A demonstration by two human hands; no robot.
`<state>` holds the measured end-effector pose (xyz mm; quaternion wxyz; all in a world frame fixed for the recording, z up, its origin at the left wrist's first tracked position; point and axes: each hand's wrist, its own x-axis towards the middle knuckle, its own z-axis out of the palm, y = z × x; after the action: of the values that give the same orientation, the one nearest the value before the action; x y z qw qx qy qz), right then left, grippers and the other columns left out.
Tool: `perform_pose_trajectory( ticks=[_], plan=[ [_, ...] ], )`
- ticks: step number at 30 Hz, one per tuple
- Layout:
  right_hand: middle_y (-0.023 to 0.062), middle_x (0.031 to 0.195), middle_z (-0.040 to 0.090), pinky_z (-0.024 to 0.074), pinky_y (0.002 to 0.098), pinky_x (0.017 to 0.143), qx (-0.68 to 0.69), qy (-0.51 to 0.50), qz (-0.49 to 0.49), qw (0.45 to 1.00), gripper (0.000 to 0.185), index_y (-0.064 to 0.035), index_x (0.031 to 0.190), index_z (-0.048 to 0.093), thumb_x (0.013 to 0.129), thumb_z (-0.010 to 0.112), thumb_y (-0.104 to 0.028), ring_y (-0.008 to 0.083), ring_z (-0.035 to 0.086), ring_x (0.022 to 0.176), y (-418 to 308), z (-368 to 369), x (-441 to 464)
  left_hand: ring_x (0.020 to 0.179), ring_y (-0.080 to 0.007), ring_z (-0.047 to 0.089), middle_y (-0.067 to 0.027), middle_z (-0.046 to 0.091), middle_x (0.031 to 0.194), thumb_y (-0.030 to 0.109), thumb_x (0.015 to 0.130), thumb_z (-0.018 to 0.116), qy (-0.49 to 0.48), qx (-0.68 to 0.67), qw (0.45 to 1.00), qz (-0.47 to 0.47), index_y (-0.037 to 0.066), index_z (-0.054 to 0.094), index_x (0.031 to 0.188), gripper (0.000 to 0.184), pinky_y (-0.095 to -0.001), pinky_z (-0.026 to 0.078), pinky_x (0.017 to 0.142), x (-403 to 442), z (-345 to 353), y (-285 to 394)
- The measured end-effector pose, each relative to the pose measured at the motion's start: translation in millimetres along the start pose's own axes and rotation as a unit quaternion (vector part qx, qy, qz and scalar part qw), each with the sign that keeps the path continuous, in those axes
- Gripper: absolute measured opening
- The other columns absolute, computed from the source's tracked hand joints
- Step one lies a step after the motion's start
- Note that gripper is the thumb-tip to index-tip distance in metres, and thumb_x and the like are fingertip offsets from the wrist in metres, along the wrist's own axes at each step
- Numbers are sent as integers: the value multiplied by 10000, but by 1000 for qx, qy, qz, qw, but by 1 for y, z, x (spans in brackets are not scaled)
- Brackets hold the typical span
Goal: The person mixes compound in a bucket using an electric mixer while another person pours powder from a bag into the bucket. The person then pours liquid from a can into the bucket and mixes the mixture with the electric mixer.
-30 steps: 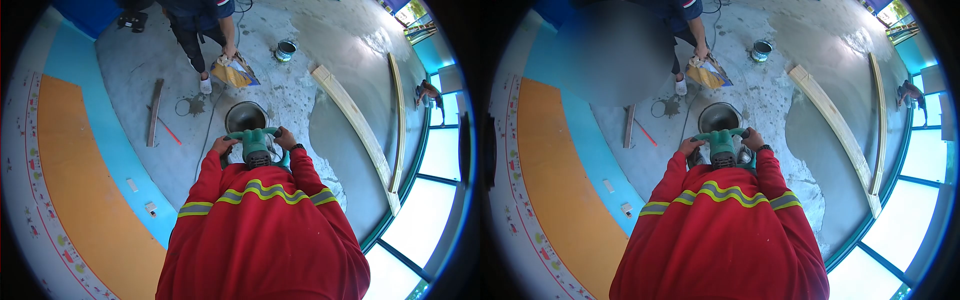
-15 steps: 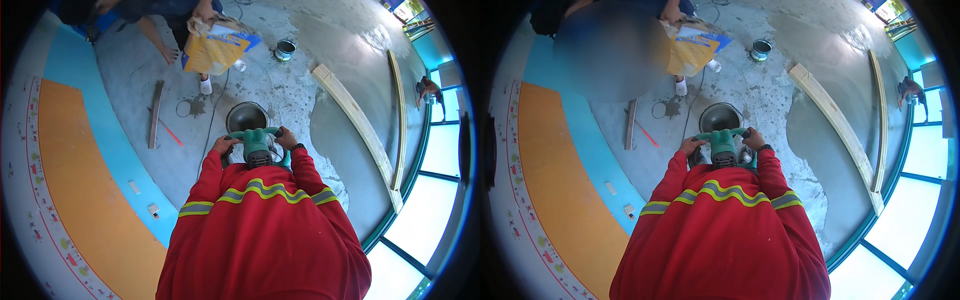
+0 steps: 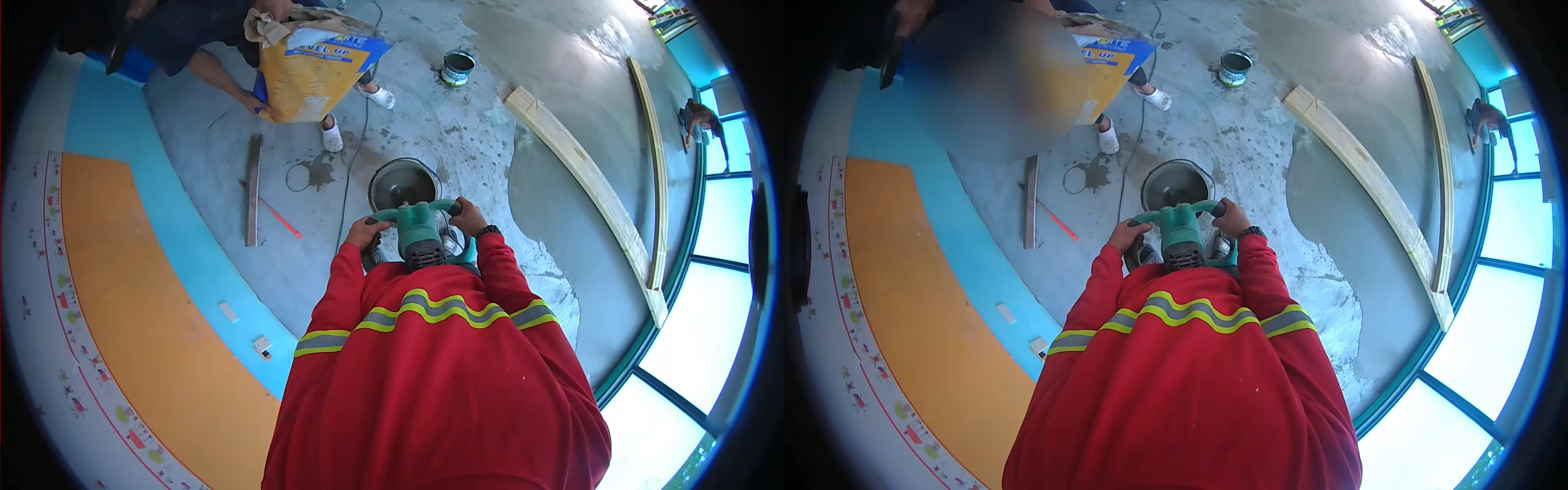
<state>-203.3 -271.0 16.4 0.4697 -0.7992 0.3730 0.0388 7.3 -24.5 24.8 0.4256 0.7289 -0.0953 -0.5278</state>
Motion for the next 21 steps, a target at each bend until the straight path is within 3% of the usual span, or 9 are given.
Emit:
perform_pose_trajectory(
  ticks=[7,10,21],
  plan=[
    [200,882,662,505,445,764,-3,3,24,1000,427,-42,998,591,622,727,-191,381,643,871,3,-2,-2,648,-127,560,-31,606,738,357,754,766,-11,-7,1000,-2,44,643,952,390,-291,460,623,3,4,2],
    [198,886,663,507,442,764,0,6,19,1000,427,-39,999,592,624,726,-191,376,645,871,4,-2,-5,524,-118,515,-25,565,651,281,762,769,7,-22,1000,18,41,636,894,305,-292,435,492,4,8,0],
    [208,890,666,511,441,762,-9,12,20,1000,413,-25,997,596,622,695,-168,380,646,866,2,-2,-9,540,-112,517,-15,565,666,280,747,776,-2,-39,999,-6,44,641,923,323,-288,437,506,2,9,1]
  ],
)
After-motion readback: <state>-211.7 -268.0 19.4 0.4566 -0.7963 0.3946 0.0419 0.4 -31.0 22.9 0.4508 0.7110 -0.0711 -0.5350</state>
